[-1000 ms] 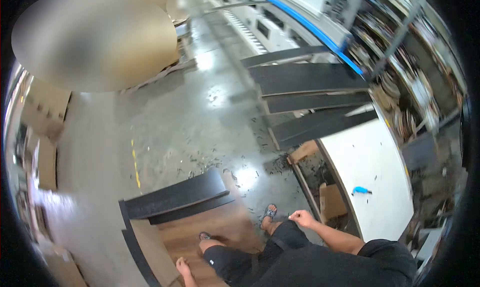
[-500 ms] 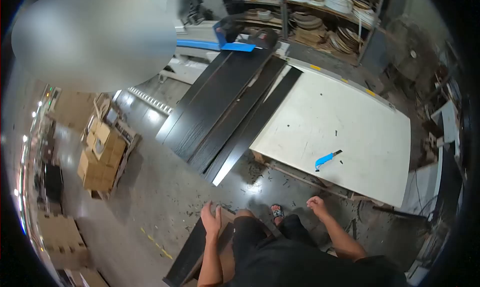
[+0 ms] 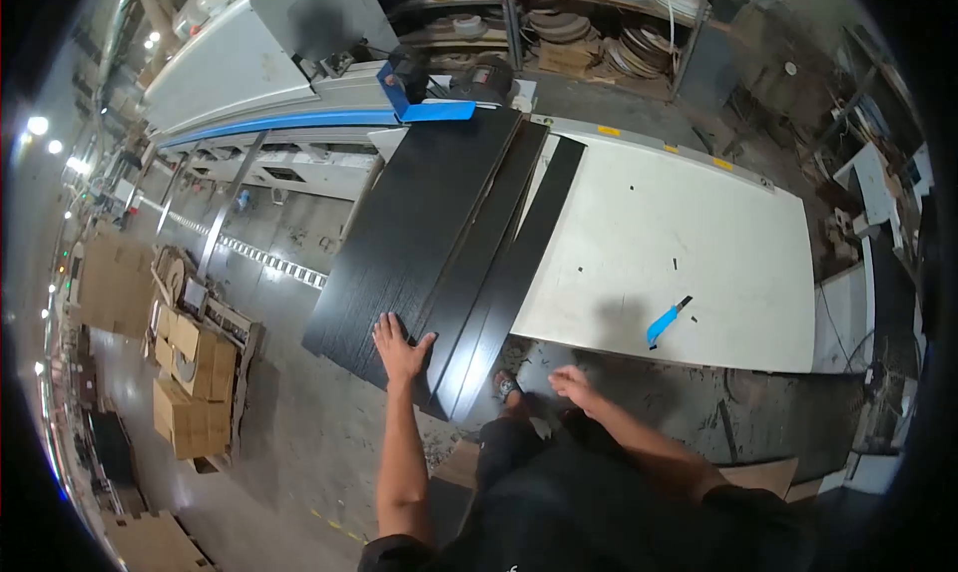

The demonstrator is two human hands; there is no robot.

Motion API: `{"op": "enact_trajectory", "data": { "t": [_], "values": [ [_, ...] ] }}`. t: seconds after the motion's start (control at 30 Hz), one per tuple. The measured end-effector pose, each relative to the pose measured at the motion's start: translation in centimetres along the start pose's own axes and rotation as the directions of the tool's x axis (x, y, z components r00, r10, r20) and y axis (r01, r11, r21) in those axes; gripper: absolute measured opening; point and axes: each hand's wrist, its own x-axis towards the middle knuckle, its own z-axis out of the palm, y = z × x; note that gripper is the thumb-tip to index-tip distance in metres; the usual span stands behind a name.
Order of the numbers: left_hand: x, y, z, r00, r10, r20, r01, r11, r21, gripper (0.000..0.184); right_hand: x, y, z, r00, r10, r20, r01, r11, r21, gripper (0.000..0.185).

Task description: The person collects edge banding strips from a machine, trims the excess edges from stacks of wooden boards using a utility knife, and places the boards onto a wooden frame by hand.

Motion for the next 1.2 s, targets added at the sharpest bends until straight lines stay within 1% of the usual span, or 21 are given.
{"op": "enact_trajectory", "data": {
  "t": [0.03, 0.07, 0.13, 0.17, 0.23, 0.27, 0.37, 0.4, 0.47, 0.57, 0.63, 0.67, 0.77, 0.87, 0.9, 1.0, 1.03, 1.07, 1.1, 1.17, 1.2],
  "values": [
    [0.3, -0.2, 0.4, 0.999, 0.029, 0.013, -0.03, 0.999, 0.043, 0.11, 1.3, -1.1, 1.3, 1.0, 0.003, -0.003, -0.003, 0.999, -0.034, 0.047],
    [0.3, -0.3, 0.8, 0.999, 0.047, -0.027, -0.046, 0.998, 0.041, 0.108, 2.5, -2.3, 2.7, 0.999, 0.003, -0.035, -0.005, 0.999, -0.052, 0.046],
    [0.1, -0.7, 1.0, 1.0, -0.003, 0.022, 0.004, 1.0, -0.027, 0.105, 5.3, -3.8, 5.1, 0.995, 0.004, -0.097, -0.013, 0.996, -0.089, 0.044],
    [-0.1, -0.9, 1.1, 0.995, 0.076, -0.057, -0.076, 0.997, -0.008, 0.103, 6.8, -4.1, 5.9, 0.995, 0.045, -0.091, -0.05, 0.997, -0.057, 0.054],
    [-1.0, -0.5, 0.7, 0.996, 0.087, -0.013, -0.088, 0.99, -0.114, 0.103, 9.8, -3.8, 7.1, 0.989, 0.132, -0.072, -0.131, 0.991, 0.008, 0.073],
    [-1.5, -0.1, 0.3, 0.996, 0.093, 0.006, -0.091, 0.983, -0.162, 0.103, 10.1, -3.9, 8.0, 0.986, 0.159, -0.05, -0.156, 0.986, 0.054, 0.075],
    [-3.9, 0.8, 1.1, 0.984, 0.16, -0.076, -0.17, 0.973, -0.157, 0.106, 9.5, -7.3, 11.2, 0.973, 0.228, 0.044, -0.232, 0.953, 0.193, 0.078],
    [-4.6, 1.1, 1.4, 0.98, 0.17, -0.101, -0.186, 0.968, -0.17, 0.106, 9.3, -7.7, 12.6, 0.968, 0.246, -0.051, -0.223, 0.936, 0.271, 0.077],
    [-5.9, 2.0, 1.2, 0.979, 0.176, -0.105, -0.193, 0.964, -0.181, 0.106, 9.8, -7.9, 13.3, 0.976, 0.217, 0.009, -0.205, 0.908, 0.366, 0.096],
    [-7.3, 3.1, 2.3, 0.988, 0.152, -0.03, -0.155, 0.973, -0.17, 0.11, 10.8, -7.5, 14.6, 0.961, 0.252, -0.112, -0.196, 0.911, 0.363, 0.087],
    [-8.0, 3.8, 2.8, 0.991, 0.135, -0.007, -0.135, 0.979, -0.153, 0.111, 12.9, -4.9, 15.6, 0.963, 0.256, -0.08, -0.189, 0.859, 0.476, 0.091],
    [-7.9, 4.2, 2.8, 0.993, 0.114, 0.012, -0.111, 0.983, -0.145, 0.109, 14.0, -3.6, 16.1, 0.965, 0.253, -0.062, -0.184, 0.829, 0.529, 0.093],
    [-6.2, 6.2, 1.5, 0.994, 0.092, 0.065, -0.084, 0.989, -0.12, 0.098, 12.8, -6.2, 17.0, 0.946, 0.303, -0.112, -0.196, 0.814, 0.547, 0.097],
    [-5.1, 6.1, 2.3, 0.98, 0.179, 0.084, -0.169, 0.978, -0.119, 0.095, 13.0, -5.4, 16.9, 0.97, 0.234, -0.071, -0.15, 0.799, 0.583, 0.097],
    [-4.7, 6.7, 1.5, 0.98, 0.126, 0.156, -0.11, 0.988, -0.108, 0.089, 12.8, -5.9, 17.0, 0.969, 0.23, -0.086, -0.144, 0.816, 0.56, 0.097],
    [-4.7, 6.4, 3.4, 0.989, 0.105, -0.102, -0.105, 0.994, 0.007, 0.087, 11.3, -8.0, 17.1, 0.968, 0.227, -0.108, -0.138, 0.839, 0.527, 0.094],
    [-4.9, 6.4, 3.7, 0.999, -0.005, 0.051, 0.007, 0.999, -0.047, 0.087, 11.0, -8.5, 17.1, 0.967, 0.236, -0.095, -0.149, 0.829, 0.54, 0.092],
    [-5.2, 6.3, 3.9, 0.972, -0.107, 0.209, 0.126, 0.989, -0.08, 0.087, 10.6, -9.0, 17.2, 0.965, 0.247, -0.082, -0.162, 0.817, 0.553, 0.089],
    [-5.4, 6.4, 4.0, 0.909, -0.2, 0.366, 0.249, 0.964, -0.093, 0.087, 10.9, -8.5, 17.1, 0.977, 0.204, -0.06, -0.134, 0.81, 0.571, 0.087],
    [-6.2, 6.9, 4.5, 0.944, -0.139, 0.298, 0.176, 0.979, -0.102, 0.076, 11.5, -7.6, 17.1, 0.993, 0.115, -0.019, -0.08, 0.79, 0.608, 0.081],
    [-6.5, 7.2, 4.7, 0.959, -0.109, 0.261, 0.14, 0.985, -0.104, 0.072, 10.7, -8.9, 17.3, 0.984, 0.172, -0.047, -0.112, 0.8, 0.59, 0.079]
  ]
}}
